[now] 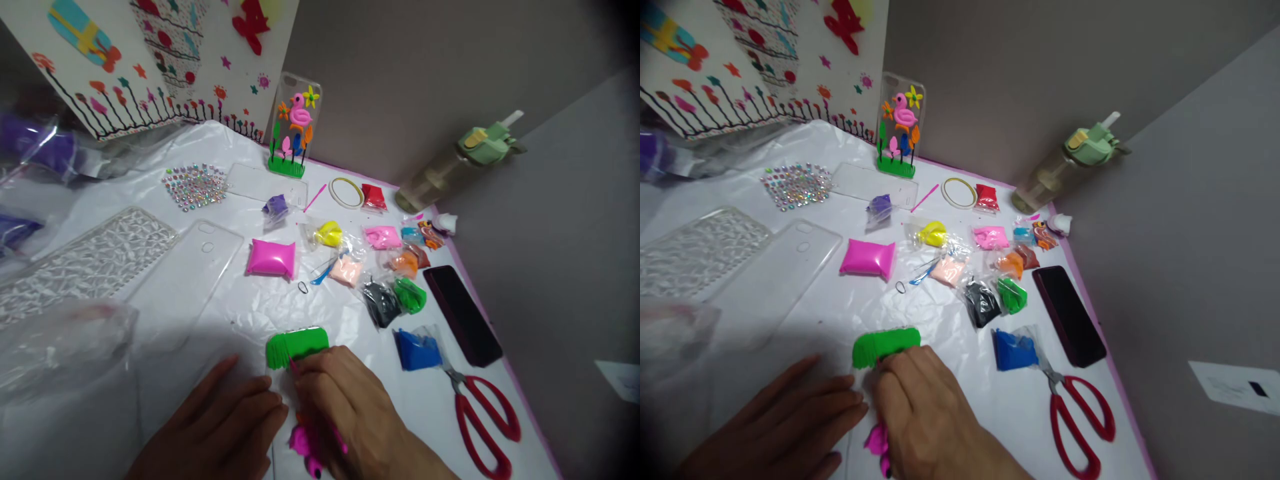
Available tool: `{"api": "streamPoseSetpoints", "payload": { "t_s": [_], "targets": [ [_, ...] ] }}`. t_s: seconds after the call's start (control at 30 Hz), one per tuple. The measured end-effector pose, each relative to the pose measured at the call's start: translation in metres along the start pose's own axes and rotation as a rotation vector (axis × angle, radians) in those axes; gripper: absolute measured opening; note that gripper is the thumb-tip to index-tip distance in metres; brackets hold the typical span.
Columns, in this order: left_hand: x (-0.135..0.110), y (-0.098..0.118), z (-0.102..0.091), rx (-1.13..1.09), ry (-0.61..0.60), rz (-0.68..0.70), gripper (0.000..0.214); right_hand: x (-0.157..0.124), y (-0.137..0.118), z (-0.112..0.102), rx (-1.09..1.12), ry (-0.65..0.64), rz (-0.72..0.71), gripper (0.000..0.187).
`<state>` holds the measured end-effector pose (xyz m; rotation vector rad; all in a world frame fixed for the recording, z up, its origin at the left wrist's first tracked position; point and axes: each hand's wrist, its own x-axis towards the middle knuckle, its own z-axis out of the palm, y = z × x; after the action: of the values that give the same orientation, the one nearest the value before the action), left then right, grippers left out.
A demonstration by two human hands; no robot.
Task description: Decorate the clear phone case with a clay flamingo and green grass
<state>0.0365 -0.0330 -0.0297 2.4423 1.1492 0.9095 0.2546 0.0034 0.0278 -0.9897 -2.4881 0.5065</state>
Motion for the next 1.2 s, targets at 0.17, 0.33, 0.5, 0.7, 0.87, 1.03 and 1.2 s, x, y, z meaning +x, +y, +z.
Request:
{"api": "streamPoseSetpoints", "payload": {
  "t_s": [0.17, 0.33, 0.5, 0.7, 0.87, 1.03, 1.2],
  "targets": [
    [0.003, -0.001, 0.001, 0.006, 0.007, 0.007, 0.028, 0.0, -0.004, -0.004, -0.008, -0.071, 0.051, 0.013],
    [-0.002, -0.001, 0.002, 0.001, -0.028, -0.004, 0.023, -0.001, -0.006, -0.006, -0.008, -0.072, 0.062, 0.015],
    [-0.001, -0.001, 0.002, -0.009, -0.014, 0.001, 0.026, -0.003, -0.005, -0.004, -0.003, -0.077, 0.079, 0.014],
    [0.006, 0.001, -0.001, 0.035, 0.017, 0.011, 0.029, -0.008, -0.002, 0.0, 0.049, -0.091, 0.09, 0.014],
    [0.004, 0.0, 0.003, 0.028, 0.049, 0.009, 0.027, -0.007, 0.006, 0.007, 0.157, 0.09, 0.077, 0.016],
    [0.001, 0.001, 0.004, 0.027, 0.055, 0.012, 0.027, -0.004, 0.013, 0.01, 0.12, 0.142, 0.049, 0.02],
    [0.004, 0.003, 0.003, 0.023, 0.099, 0.008, 0.031, 0.001, 0.014, 0.007, 0.096, 0.129, 0.039, 0.019]
  ]
}}
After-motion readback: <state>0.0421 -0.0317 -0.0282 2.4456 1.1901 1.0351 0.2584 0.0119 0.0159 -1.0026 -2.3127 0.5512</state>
